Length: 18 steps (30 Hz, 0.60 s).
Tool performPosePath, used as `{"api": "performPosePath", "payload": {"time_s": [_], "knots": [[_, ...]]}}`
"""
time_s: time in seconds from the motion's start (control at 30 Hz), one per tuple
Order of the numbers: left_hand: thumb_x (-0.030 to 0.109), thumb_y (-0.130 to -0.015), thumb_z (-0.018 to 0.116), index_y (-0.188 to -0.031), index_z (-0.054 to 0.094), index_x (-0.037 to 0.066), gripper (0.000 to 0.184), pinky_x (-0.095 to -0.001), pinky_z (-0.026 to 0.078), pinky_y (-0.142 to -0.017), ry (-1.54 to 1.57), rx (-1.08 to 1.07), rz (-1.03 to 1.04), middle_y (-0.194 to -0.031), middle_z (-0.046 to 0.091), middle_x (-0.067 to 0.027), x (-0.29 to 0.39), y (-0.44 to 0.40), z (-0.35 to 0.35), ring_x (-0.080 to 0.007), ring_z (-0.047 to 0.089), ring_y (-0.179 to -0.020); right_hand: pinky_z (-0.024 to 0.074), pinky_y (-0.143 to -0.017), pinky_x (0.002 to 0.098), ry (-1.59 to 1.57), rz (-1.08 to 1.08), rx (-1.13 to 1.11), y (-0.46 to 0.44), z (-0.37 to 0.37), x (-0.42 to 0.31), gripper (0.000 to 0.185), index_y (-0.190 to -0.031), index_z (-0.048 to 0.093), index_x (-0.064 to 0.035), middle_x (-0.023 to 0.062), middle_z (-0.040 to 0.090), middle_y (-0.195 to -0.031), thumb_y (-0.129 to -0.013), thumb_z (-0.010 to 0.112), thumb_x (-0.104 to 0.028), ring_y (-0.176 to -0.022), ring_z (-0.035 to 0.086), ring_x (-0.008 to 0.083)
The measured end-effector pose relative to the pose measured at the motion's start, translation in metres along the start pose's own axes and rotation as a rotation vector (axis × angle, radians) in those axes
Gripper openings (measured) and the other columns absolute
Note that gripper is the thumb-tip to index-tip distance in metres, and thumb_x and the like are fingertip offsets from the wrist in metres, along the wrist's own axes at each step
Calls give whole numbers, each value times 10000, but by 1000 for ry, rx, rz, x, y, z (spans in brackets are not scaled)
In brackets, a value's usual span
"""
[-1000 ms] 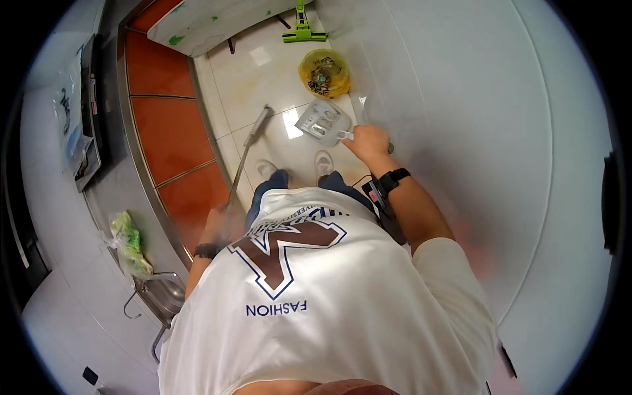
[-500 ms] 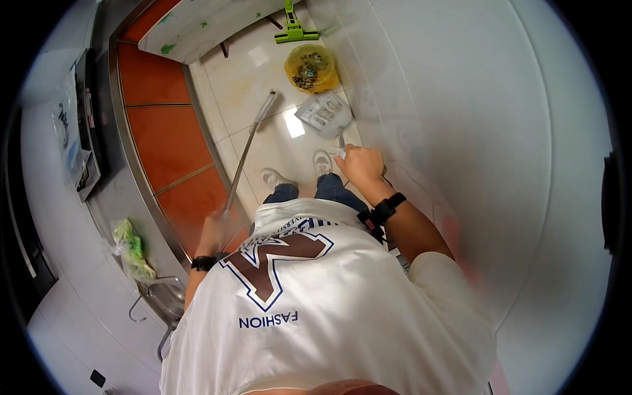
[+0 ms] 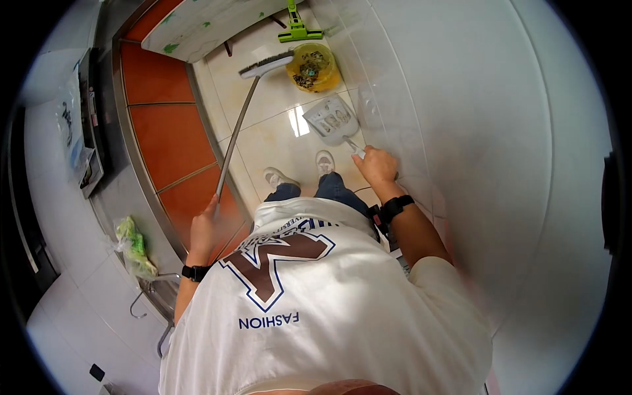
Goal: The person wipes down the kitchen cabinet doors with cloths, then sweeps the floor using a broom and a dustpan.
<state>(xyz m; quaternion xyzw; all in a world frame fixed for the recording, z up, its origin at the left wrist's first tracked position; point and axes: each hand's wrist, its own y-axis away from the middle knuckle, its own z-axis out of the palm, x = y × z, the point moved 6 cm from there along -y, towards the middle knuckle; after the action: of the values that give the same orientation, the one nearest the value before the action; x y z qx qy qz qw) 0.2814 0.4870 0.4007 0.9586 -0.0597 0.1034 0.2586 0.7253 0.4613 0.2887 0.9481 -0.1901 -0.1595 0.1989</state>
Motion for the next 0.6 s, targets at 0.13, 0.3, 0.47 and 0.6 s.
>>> {"api": "performPosePath", "payload": {"time_s": [0.13, 0.3, 0.47, 0.6], "knots": [[81, -839, 544, -1338, 519, 132, 503, -467, 515, -645, -277, -14, 17, -828, 646, -234, 16, -1, -9, -394, 645, -720, 537, -645, 420, 18, -14, -36, -3, -8, -4, 367, -866, 697, -78, 155, 693, -786, -783, 669, -434, -734, 681, 328], [94, -846, 527, -1344, 516, 176, 504, -475, 525, -625, -375, -105, 9, -790, 634, -216, -18, 8, 23, -382, 644, -698, 539, -653, 419, 17, -9, -32, -9, -12, -4, 359, -853, 702, -83, 151, 695, -795, -785, 668, -434, -740, 680, 328], [82, -839, 508, -1350, 506, 170, 519, -477, 525, -626, -377, -150, -55, -798, 634, -217, -32, 40, 38, -378, 644, -701, 541, -664, 419, 39, 19, -59, -10, -16, -5, 364, -856, 703, -85, 153, 697, -814, -786, 664, -441, -766, 683, 326], [85, -828, 516, -1349, 510, 157, 526, -479, 522, -643, -283, -180, -116, -803, 631, -226, -18, 51, 43, -382, 644, -723, 542, -667, 420, 60, 6, -56, -10, -9, -10, 369, -861, 702, -84, 161, 694, -820, -786, 662, -443, -769, 683, 330]]}}
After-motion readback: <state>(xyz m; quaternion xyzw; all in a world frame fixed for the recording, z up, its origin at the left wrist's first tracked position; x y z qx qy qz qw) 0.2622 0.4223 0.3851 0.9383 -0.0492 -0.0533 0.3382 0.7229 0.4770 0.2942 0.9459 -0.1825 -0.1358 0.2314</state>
